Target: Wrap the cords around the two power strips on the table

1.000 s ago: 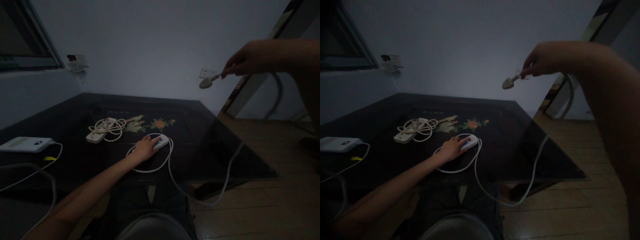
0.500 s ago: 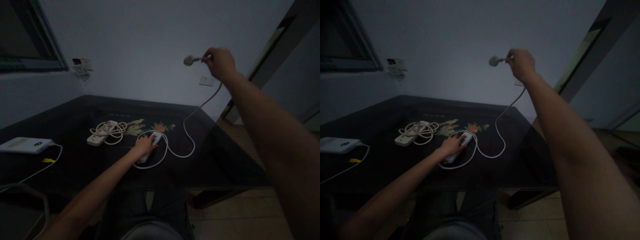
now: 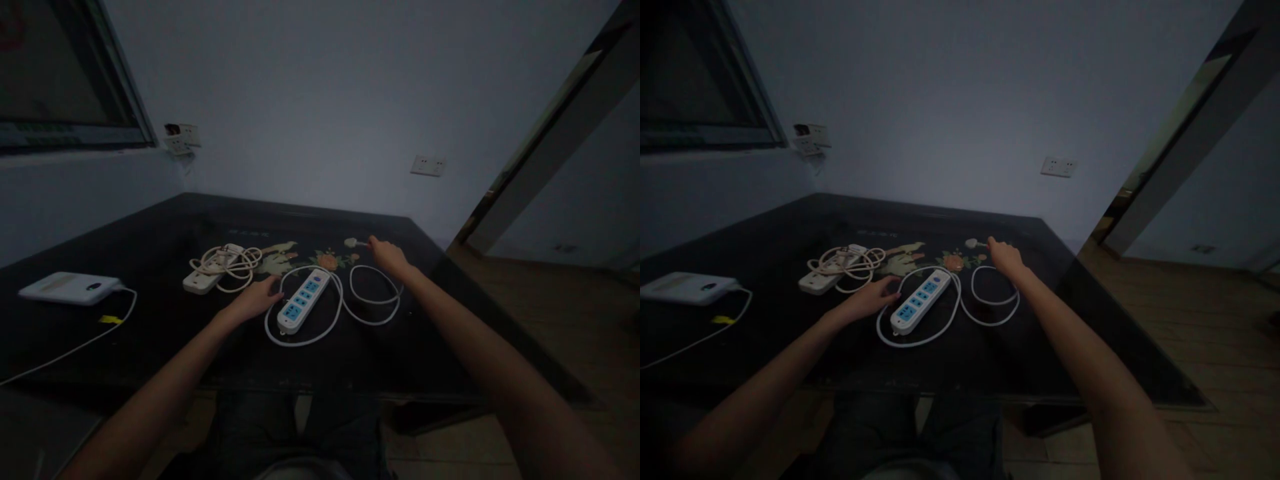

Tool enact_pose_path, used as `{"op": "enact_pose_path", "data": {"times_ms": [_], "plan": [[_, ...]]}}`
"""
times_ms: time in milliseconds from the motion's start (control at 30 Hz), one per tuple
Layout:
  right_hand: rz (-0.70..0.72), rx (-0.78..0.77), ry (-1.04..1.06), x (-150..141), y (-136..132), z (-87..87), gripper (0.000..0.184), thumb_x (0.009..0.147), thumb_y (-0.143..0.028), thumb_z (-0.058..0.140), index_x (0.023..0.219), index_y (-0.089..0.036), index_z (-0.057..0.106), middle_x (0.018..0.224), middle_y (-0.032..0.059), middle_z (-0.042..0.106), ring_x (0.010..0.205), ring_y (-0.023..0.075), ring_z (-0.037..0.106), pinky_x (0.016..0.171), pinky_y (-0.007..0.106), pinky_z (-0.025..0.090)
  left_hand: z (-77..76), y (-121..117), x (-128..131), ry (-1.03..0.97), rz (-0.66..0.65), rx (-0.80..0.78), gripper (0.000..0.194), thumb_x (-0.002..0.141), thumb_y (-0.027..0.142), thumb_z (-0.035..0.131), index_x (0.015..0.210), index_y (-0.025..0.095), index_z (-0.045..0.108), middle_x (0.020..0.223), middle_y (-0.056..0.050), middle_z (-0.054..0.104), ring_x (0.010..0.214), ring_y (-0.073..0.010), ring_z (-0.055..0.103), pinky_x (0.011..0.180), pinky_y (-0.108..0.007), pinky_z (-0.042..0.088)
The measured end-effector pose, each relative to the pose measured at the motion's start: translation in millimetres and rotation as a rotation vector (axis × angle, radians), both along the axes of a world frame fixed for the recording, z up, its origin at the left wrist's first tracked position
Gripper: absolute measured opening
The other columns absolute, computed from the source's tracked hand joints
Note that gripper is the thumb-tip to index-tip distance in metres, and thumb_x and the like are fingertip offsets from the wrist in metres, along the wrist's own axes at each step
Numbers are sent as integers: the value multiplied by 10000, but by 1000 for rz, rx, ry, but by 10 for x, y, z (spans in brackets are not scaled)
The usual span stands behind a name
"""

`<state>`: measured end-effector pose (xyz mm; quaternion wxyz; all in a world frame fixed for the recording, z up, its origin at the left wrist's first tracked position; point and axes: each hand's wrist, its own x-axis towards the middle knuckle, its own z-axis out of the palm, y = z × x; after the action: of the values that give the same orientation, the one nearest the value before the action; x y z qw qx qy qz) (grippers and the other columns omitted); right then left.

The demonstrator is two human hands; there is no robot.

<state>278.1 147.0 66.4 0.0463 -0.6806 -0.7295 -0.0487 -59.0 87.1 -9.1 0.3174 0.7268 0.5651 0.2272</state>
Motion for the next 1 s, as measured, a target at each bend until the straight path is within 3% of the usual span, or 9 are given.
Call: {"op": "enact_pose_path", "data": {"times_ms": [133, 267, 367, 467, 600, 733, 800, 867, 1000], "plan": [[-19, -101, 190, 82, 115, -349, 209, 959, -273, 350, 1044, -165, 508, 981, 178, 680, 875, 255, 660, 705, 311, 448, 14, -166, -73, -204, -108, -210, 402, 767, 369, 552, 1121, 195, 479, 571, 31, 601, 488, -165, 574, 473, -240, 412], [-5, -194, 439, 216, 221, -465, 179, 960, -238, 346, 930, -151, 501, 724, 97, 694, 617, 159, 638, 577, 219, 433, 191, -354, -129, -281, -274, -258, 290, 865, 393, 423, 990, 183, 581, 750, -26, 653, 644, -152, 612, 602, -258, 470], [25, -267, 624, 286, 231, -442, 251, 967, -275, 340, 799, -161, 487, 594, 57, 662, 462, 115, 565, 494, 192, 416, 312, -511, -135, -49, -424, -43, 268, 861, 316, 475, 1076, 223, 606, 946, -44, 669, 843, -179, 624, 764, -287, 467], [61, -355, 762, 336, 175, -349, 294, 946, -271, 393, 674, -179, 455, 538, 49, 645, 412, 97, 523, 451, 185, 392, 401, -614, -105, 285, -491, 243, 170, 837, 300, 545, 948, 245, 661, 948, -47, 654, 875, -201, 600, 781, -292, 430], [69, -446, 891, 422, 20, -145, 205, 936, -246, 404, 740, -193, 434, 581, 38, 665, 401, 85, 501, 389, 177, 317, 566, -542, -26, 351, -555, 283, 178, 845, 352, 565, 782, 229, 677, 760, -27, 645, 744, -189, 582, 698, -279, 393], [62, -450, 1000, 538, -202, 160, 109, 945, -250, 382, 842, -218, 398, 605, -8, 645, 427, 92, 523, 401, 177, 327, 725, -204, 108, -81, -403, 135, 341, 849, 368, 551, 574, 180, 621, 518, 13, 517, 504, -117, 456, 510, -223, 314], [53, -393, 1113, 602, -337, 347, 92, 933, -246, 404, 845, -221, 402, 606, -19, 623, 444, 92, 530, 422, 181, 351, 766, 20, 184, -472, -216, 44, 375, 841, 332, 572, 509, 158, 586, 418, 32, 406, 403, -80, 323, 427, -205, 229], [35, -276, 1190, 671, -483, 537, 70, 907, -240, 447, 847, -219, 418, 602, -19, 605, 472, 100, 547, 443, 189, 380, 787, 249, 245, -943, -69, -160, 358, 856, 280, 567, 527, 138, 586, 347, 59, 295, 345, -62, 214, 384, -197, 192], [15, -21, 1306, 817, -758, 865, 81, 834, -239, 540, 826, -222, 461, 620, -4, 601, 526, 120, 579, 469, 206, 409, 806, 644, 279, -1173, -5, -193, 360, 931, 268, 436, 606, 156, 541, 375, 81, 238, 340, -64, 228, 374, -169, 242]]}}
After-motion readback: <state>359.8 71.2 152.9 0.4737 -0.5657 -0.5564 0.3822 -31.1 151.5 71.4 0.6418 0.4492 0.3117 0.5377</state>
